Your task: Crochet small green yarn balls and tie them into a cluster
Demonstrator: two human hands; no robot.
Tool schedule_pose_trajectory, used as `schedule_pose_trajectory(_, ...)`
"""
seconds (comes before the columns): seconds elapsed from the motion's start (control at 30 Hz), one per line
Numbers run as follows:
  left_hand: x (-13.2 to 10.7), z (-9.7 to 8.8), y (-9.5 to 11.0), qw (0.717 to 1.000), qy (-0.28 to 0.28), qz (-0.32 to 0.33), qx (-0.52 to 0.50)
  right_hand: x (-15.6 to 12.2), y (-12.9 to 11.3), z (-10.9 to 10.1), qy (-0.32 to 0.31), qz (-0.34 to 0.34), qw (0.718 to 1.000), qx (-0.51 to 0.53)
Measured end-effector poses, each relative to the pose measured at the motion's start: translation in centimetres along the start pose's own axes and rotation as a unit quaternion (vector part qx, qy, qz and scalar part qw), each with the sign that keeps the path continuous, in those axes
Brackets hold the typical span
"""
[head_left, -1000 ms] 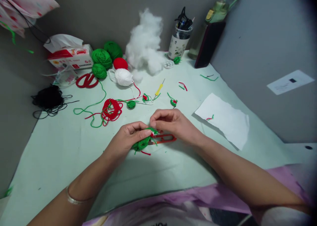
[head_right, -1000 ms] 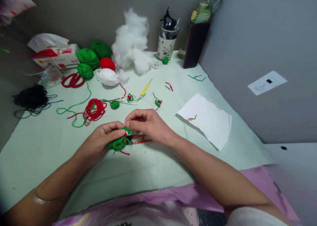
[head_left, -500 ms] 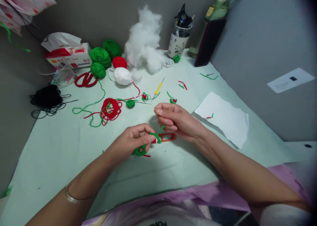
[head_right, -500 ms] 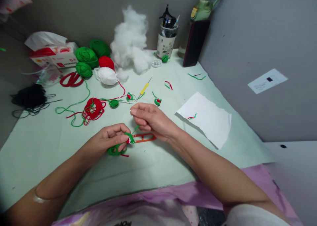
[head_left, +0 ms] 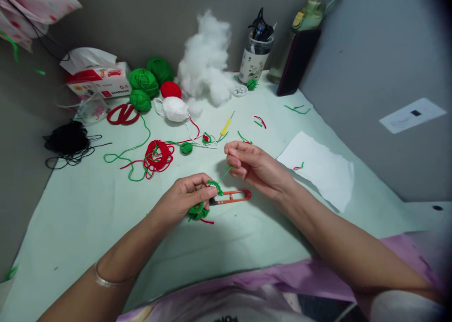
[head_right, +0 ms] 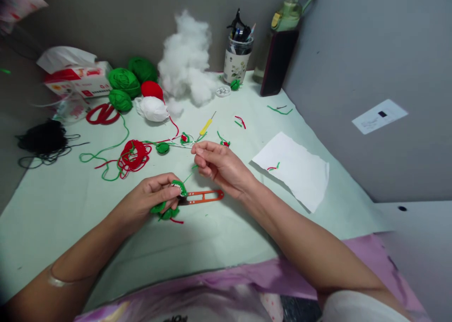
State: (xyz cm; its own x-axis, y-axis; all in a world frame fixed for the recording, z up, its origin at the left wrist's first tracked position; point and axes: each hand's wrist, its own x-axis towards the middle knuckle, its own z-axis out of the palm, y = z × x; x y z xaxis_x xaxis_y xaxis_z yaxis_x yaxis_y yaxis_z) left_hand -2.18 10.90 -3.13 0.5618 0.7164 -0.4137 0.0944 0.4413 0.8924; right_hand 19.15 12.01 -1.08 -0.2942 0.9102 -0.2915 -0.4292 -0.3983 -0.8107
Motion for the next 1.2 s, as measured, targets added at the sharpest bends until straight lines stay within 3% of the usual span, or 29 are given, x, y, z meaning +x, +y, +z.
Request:
schedule_pose_trajectory(0.1, 0.0, -0.1, 0.0, 0.999, 0.044, 0.027, -0.008, -0.2, -0.2, -0.1, -0.002, -0.021, 0.999, -0.039)
schedule_pose_trajectory(0.23, 0.1, -0.4, -0.1, 0.987, 0.138, 0.079, 0.013, -0.6, -0.5, 0.0, 0.001, -0.103, 0.98, -0.173)
schedule_pose_trajectory(0.3, 0.2, -0.7, -0.1, 0.982, 0.16, 0.099, 0.018, -0.9, -0.4, 0.2, 0.002, -0.155, 0.95, -0.269)
schedule_pose_trajectory(0.43, 0.3, -1.0, -0.2, 0.977, 0.172, 0.124, 0.016, -1.2, 0.2, 0.4, -0.018, -0.262, 0.851, -0.455)
schedule_pose_trajectory(0.5, 0.2, -1.0, -0.2, 0.976, 0.175, 0.128, 0.018, -1.3, 0.6, 0.4, -0.041, -0.278, 0.815, -0.507)
schedule_pose_trajectory(0.57, 0.2, -1.1, -0.1, 0.976, 0.176, 0.13, 0.022, -1.5, 0.7, 0.4, -0.048, -0.278, 0.798, -0.533)
schedule_pose_trajectory(0.97, 0.4, -1.3, -0.2, 0.974, 0.178, 0.131, 0.056, -1.6, 0.6, 0.5, -0.054, -0.266, 0.79, -0.549)
schedule_pose_trajectory(1.2, 0.3, -0.9, -0.1, 0.98, 0.156, 0.113, 0.039, -1.6, 1.1, 0.8, -0.05, -0.226, 0.831, -0.505)
